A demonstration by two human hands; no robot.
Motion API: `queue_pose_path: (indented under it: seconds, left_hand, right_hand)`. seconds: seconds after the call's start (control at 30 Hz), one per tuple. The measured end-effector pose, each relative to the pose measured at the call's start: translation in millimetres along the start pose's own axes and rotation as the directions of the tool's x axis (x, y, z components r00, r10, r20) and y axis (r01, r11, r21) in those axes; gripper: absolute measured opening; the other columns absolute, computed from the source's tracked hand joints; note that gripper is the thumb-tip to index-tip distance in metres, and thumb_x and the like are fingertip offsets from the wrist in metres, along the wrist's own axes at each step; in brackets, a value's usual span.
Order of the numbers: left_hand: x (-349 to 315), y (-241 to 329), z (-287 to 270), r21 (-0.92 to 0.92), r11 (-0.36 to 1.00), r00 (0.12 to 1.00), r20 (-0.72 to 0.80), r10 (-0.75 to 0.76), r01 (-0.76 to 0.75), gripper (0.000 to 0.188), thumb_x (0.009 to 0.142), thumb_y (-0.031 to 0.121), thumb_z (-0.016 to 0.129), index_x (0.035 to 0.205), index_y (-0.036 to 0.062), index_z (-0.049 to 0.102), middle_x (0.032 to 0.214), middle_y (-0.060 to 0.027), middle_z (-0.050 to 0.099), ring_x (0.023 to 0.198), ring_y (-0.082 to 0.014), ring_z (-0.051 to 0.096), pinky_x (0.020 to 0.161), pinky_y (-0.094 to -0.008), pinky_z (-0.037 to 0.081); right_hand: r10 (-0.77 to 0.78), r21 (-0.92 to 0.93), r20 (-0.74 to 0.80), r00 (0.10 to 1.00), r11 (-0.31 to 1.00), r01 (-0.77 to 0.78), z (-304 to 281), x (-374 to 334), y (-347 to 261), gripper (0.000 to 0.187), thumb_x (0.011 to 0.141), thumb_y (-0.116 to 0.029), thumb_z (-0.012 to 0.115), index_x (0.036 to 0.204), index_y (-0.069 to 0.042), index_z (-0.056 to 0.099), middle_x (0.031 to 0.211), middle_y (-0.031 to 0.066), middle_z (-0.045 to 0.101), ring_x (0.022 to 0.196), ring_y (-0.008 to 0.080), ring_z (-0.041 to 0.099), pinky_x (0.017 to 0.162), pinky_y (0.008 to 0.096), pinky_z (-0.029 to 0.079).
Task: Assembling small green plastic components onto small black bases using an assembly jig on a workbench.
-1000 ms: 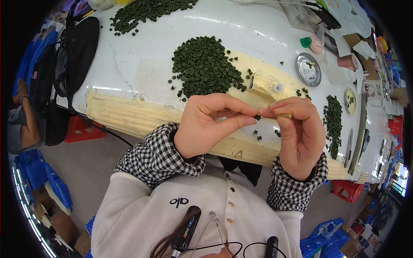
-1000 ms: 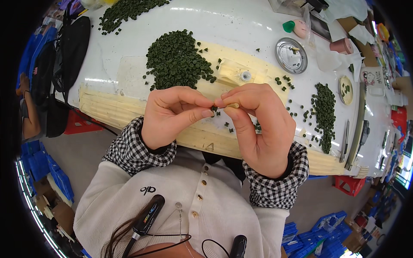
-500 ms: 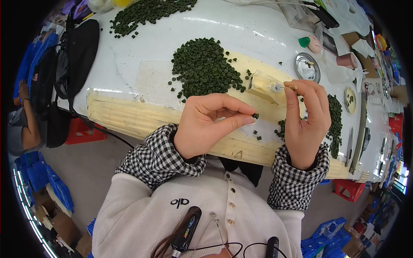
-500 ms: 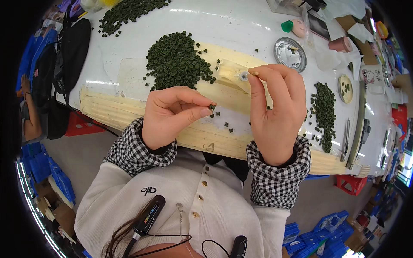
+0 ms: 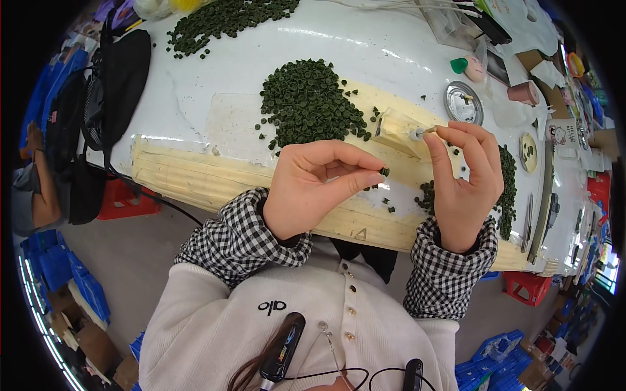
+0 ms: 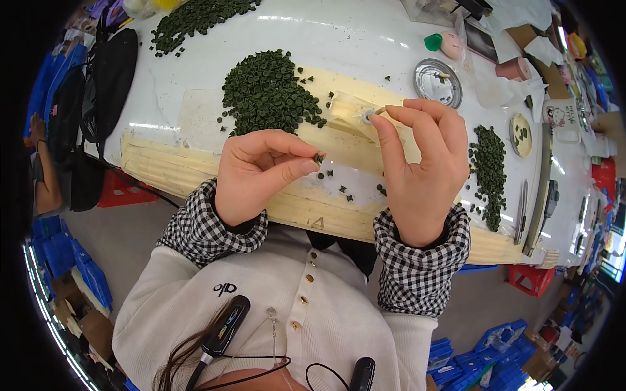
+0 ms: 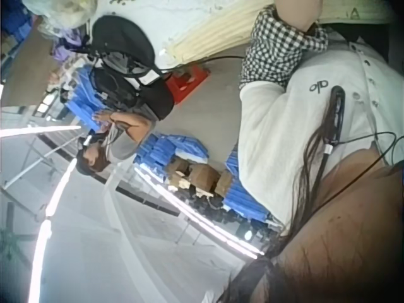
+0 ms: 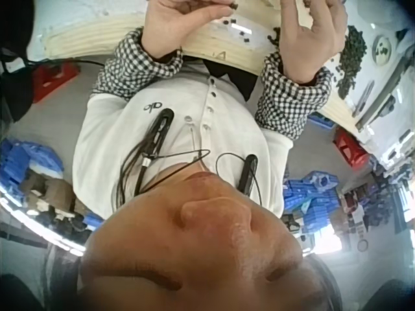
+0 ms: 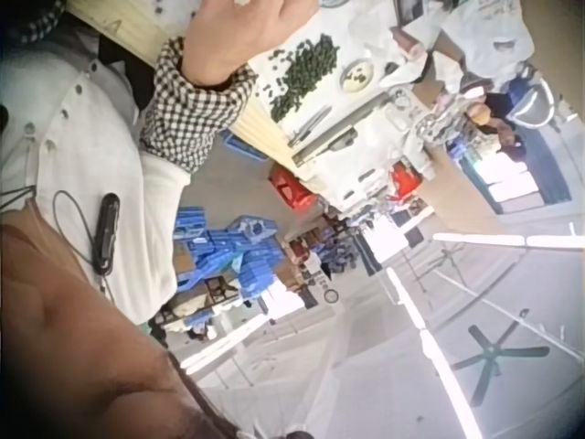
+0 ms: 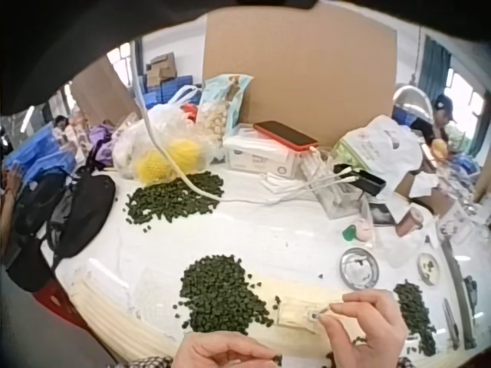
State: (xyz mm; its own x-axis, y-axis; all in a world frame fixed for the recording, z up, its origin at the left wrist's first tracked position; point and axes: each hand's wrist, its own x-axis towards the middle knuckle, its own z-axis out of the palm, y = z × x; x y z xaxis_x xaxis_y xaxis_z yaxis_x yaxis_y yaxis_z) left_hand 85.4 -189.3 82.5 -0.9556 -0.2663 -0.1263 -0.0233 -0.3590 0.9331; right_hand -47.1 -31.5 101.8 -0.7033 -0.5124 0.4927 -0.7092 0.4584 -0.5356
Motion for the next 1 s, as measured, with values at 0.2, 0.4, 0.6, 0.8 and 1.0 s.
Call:
queue_pose_path:
  seconds: [0.2, 0.4, 0.6, 0.8, 1.0]
  left_hand:
    - [1, 0, -1, -0.02, 1.0, 1.0, -0.005, 0.003, -0.003, 0.016, 0.086, -0.004, 0.068, 0.102, -0.0041, 0.069, 0.098, -0.0108, 0.07, 0.092, -0.0137, 0.066, 0.085, -0.0261, 0.054]
    - [1, -1, 1, -0.034, 0.999, 1.0, -0.027, 0.014, -0.015, 0.016, 0.085, -0.006, 0.068, 0.101, -0.0041, 0.068, 0.098, -0.0106, 0.07, 0.091, -0.0139, 0.067, 0.084, -0.0259, 0.055]
    - [1, -2, 1, -0.043, 0.998, 0.999, -0.028, 0.036, -0.037, 0.016, 0.085, -0.008, 0.067, 0.1, -0.0041, 0.068, 0.098, -0.0107, 0.07, 0.091, -0.0145, 0.067, 0.083, -0.0261, 0.055]
    - [0, -5, -1, 0.028, 0.995, 0.995, -0.019, 0.101, -0.1, 0.017, 0.086, -0.005, 0.067, 0.102, -0.0024, 0.07, 0.096, -0.0111, 0.07, 0.09, -0.0138, 0.066, 0.08, -0.0252, 0.054]
    - [-1, -4, -4, 0.121, 0.986, 0.993, 0.024, 0.116, -0.118, 0.019, 0.085, -0.012, 0.064, 0.1, -0.0031, 0.07, 0.101, -0.0141, 0.068, 0.094, -0.0182, 0.067, 0.083, -0.028, 0.055]
  right_hand:
    - [0.08, 0.152, -0.135, 0.988, 0.987, -0.059, -12, -11, -9, 0.008, 0.082, 0.002, 0.068, 0.082, 0.002, 0.06, 0.081, 0.0109, 0.061, 0.071, 0.0215, 0.057, 0.066, 0.0303, 0.045]
    - [0.12, 0.384, 0.194, 0.974, 0.904, -0.188, -13, -33, -33, 0.012, 0.087, 0.003, 0.062, 0.098, 0.003, 0.067, 0.087, 0.0124, 0.062, 0.075, 0.0198, 0.059, 0.067, 0.0267, 0.047]
    - [0.1, 0.469, 0.311, 0.945, 0.849, -0.244, -5, -44, -35, 0.031, 0.087, 0.005, 0.062, 0.118, 0.002, 0.066, 0.094, 0.0126, 0.063, 0.08, 0.0188, 0.061, 0.071, 0.026, 0.049]
    - [0.084, 0.476, 0.318, 0.944, 0.848, -0.235, -2, -49, -34, 0.033, 0.087, 0.006, 0.063, 0.12, 0.001, 0.065, 0.092, 0.0105, 0.061, 0.075, 0.0163, 0.057, 0.066, 0.0234, 0.047]
    - [0.05, 0.474, 0.299, 0.953, 0.859, -0.194, -2, -51, -33, 0.034, 0.086, 0.006, 0.064, 0.119, 0.0, 0.066, 0.09, 0.0096, 0.061, 0.073, 0.0155, 0.057, 0.064, 0.0232, 0.047]
